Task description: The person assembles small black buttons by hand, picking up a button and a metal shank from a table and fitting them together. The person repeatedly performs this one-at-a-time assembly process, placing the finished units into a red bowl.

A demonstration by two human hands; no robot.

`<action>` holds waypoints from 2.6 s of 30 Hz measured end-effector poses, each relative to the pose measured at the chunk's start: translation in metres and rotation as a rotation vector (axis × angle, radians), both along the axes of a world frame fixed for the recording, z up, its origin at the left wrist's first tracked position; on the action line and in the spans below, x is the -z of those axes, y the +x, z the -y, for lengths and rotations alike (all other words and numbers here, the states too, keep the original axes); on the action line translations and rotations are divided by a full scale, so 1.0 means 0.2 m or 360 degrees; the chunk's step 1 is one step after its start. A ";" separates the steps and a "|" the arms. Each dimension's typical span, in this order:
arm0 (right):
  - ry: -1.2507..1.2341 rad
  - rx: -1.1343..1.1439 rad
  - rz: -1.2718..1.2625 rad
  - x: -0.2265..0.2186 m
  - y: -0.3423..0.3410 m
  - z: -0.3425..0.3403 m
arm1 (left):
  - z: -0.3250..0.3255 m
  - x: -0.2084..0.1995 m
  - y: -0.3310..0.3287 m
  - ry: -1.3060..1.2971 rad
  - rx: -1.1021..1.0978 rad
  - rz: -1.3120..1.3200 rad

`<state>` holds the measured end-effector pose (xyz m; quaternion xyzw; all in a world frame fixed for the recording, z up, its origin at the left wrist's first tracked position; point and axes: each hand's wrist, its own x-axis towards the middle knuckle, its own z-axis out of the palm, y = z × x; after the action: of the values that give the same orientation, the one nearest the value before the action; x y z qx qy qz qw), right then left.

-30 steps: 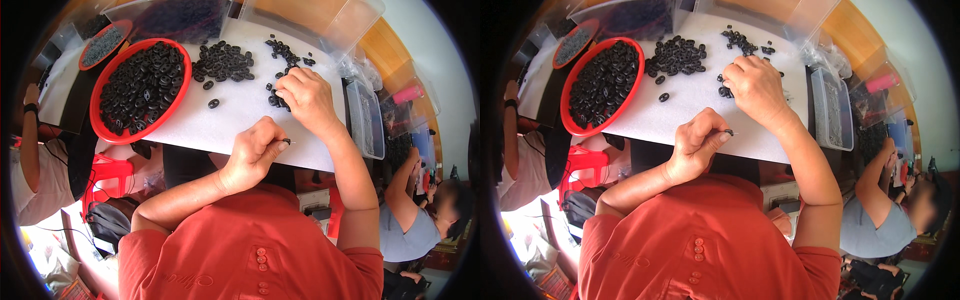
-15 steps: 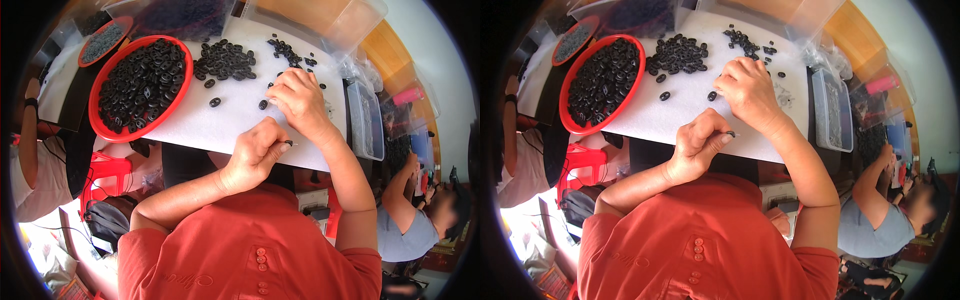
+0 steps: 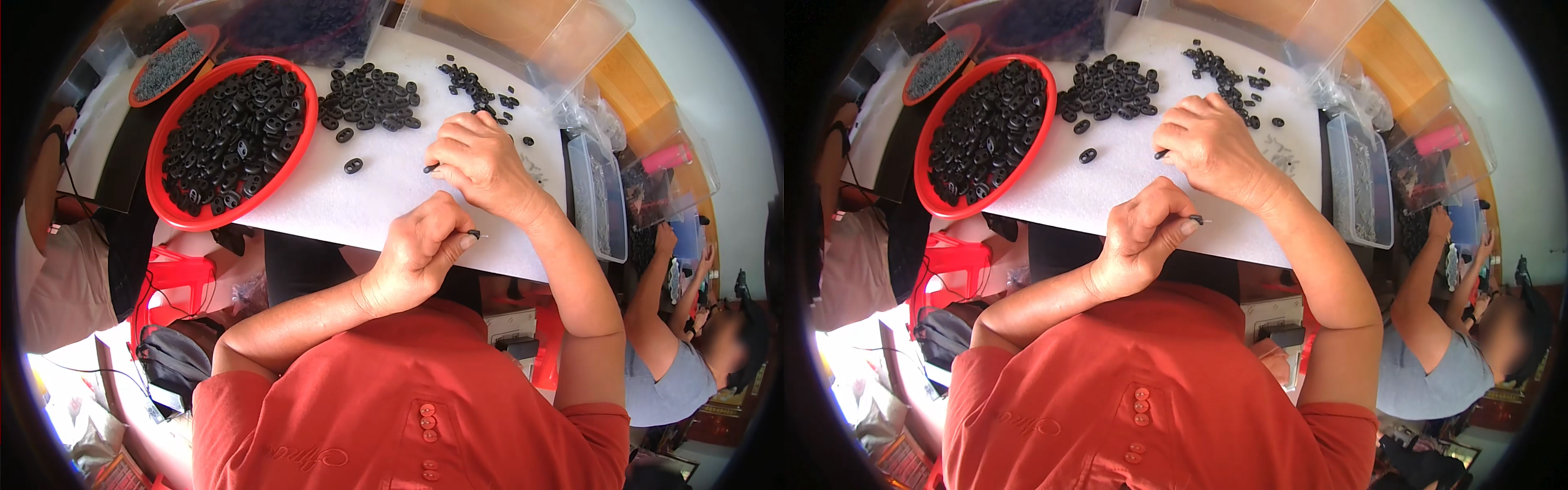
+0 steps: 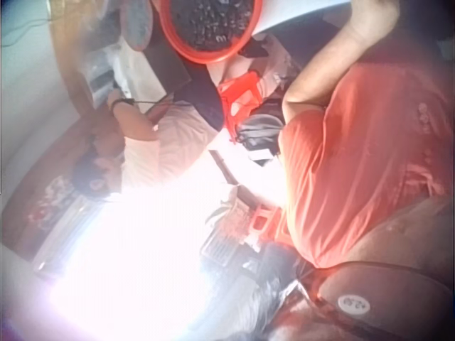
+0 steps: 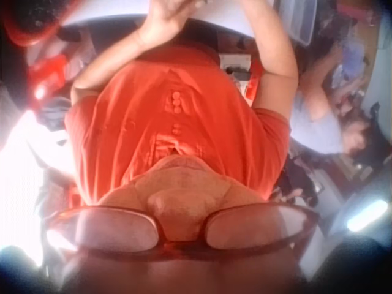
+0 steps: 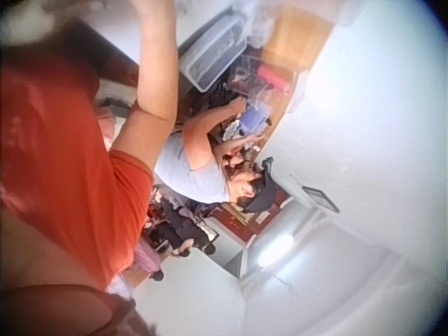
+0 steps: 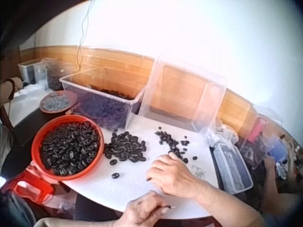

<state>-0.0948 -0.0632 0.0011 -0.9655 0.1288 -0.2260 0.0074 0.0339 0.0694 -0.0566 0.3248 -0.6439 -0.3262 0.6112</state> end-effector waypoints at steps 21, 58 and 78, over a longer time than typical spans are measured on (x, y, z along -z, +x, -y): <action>-0.0206 0.0227 -0.0084 0.02 -0.01 -0.06 | 0.00 0.01 0.00 -0.0069 0.0013 -0.0028; 0.1889 0.0341 0.1433 0.08 -0.18 -0.33 | 0.05 -0.16 -0.05 0.1049 -0.0088 -0.0797; 0.2070 0.0278 0.1213 0.07 -0.26 -0.33 | 0.06 -0.11 -0.08 0.0723 0.0011 -0.0775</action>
<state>-0.1476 0.0025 -0.0128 -0.6079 0.3007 -0.4224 0.6014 0.0187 0.0568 -0.0342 0.3631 -0.3907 -0.5315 0.6581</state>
